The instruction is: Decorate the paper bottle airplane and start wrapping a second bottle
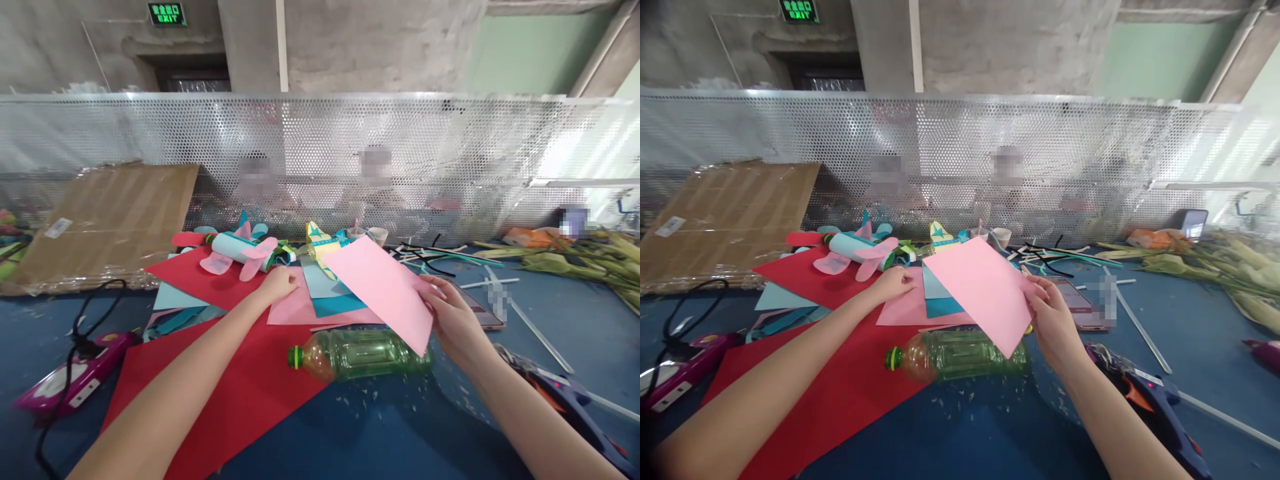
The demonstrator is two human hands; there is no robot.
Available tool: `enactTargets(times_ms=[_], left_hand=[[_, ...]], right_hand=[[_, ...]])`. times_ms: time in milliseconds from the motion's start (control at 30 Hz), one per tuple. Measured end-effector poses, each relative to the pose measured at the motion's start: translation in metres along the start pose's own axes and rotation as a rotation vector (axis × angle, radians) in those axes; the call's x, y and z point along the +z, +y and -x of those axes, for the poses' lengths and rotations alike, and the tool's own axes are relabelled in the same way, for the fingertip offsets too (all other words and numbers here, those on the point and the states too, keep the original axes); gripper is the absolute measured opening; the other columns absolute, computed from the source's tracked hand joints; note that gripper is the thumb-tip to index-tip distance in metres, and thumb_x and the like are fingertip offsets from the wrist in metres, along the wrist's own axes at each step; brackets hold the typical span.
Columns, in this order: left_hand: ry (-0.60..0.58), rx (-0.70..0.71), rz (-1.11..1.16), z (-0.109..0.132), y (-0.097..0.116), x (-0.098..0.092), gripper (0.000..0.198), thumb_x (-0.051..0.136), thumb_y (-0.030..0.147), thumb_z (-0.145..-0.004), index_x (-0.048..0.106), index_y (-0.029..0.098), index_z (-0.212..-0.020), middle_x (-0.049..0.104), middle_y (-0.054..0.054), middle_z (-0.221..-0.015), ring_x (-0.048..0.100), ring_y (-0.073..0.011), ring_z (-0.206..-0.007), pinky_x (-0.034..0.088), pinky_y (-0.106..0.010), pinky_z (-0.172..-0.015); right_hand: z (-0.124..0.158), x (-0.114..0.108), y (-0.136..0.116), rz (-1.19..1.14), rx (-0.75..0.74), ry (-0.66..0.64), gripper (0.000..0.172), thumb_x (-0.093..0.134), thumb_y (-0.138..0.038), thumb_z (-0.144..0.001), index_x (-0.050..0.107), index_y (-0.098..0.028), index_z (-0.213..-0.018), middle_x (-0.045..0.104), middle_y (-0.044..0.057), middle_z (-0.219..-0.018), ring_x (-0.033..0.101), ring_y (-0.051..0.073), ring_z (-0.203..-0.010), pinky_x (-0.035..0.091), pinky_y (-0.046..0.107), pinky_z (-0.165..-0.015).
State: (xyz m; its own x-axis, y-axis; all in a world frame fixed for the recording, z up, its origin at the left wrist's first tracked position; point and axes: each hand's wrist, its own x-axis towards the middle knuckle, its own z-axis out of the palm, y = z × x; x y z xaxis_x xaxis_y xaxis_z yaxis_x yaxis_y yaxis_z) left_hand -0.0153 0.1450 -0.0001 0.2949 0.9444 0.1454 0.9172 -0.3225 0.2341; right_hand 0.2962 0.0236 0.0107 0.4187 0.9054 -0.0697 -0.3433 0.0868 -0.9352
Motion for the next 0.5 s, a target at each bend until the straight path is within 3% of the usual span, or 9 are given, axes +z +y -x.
enactTargets(times_ms=[133,333,400,500], left_hand=[[-0.052,0.012,0.059,-0.008,-0.008,0.003,0.019,0.061,0.031,-0.09,0.068,0.014,-0.096,0.069,-0.006,-0.1,0.065,-0.0193,-0.091,0.053,-0.037,-0.083],[-0.078,0.027,0.098,-0.008,-0.011,0.009,0.03,0.058,0.035,-0.093,0.06,0.016,-0.116,0.063,-0.008,-0.116,0.063,-0.0204,-0.098,0.055,-0.042,-0.084],[-0.069,0.043,0.11,-0.006,-0.01,0.009,0.027,0.059,0.033,-0.092,0.062,0.016,-0.112,0.064,-0.008,-0.115,0.063,-0.0211,-0.1,0.054,-0.043,-0.086],[-0.053,0.065,0.142,-0.004,-0.01,0.006,0.013,0.059,0.022,-0.088,0.069,0.014,-0.092,0.07,-0.01,-0.103,0.064,-0.0243,-0.099,0.051,-0.041,-0.09]], right_hand=[[0.002,0.001,-0.004,-0.003,-0.003,0.012,0.045,0.08,-0.029,-0.052,0.062,-0.022,-0.092,0.064,-0.003,-0.074,0.055,0.011,-0.058,0.041,0.017,-0.044],[0.001,0.001,-0.008,-0.043,-0.022,0.036,0.038,0.079,-0.024,-0.053,0.063,-0.021,-0.088,0.063,-0.004,-0.075,0.056,0.009,-0.059,0.042,0.016,-0.044],[0.001,0.0,-0.01,-0.052,-0.02,0.048,0.037,0.079,-0.022,-0.054,0.064,-0.021,-0.088,0.062,-0.004,-0.073,0.054,0.009,-0.058,0.043,0.015,-0.045],[0.0,-0.001,-0.011,-0.063,-0.007,0.055,0.036,0.079,-0.021,-0.055,0.065,-0.021,-0.088,0.061,-0.005,-0.07,0.053,0.008,-0.056,0.043,0.015,-0.044]])
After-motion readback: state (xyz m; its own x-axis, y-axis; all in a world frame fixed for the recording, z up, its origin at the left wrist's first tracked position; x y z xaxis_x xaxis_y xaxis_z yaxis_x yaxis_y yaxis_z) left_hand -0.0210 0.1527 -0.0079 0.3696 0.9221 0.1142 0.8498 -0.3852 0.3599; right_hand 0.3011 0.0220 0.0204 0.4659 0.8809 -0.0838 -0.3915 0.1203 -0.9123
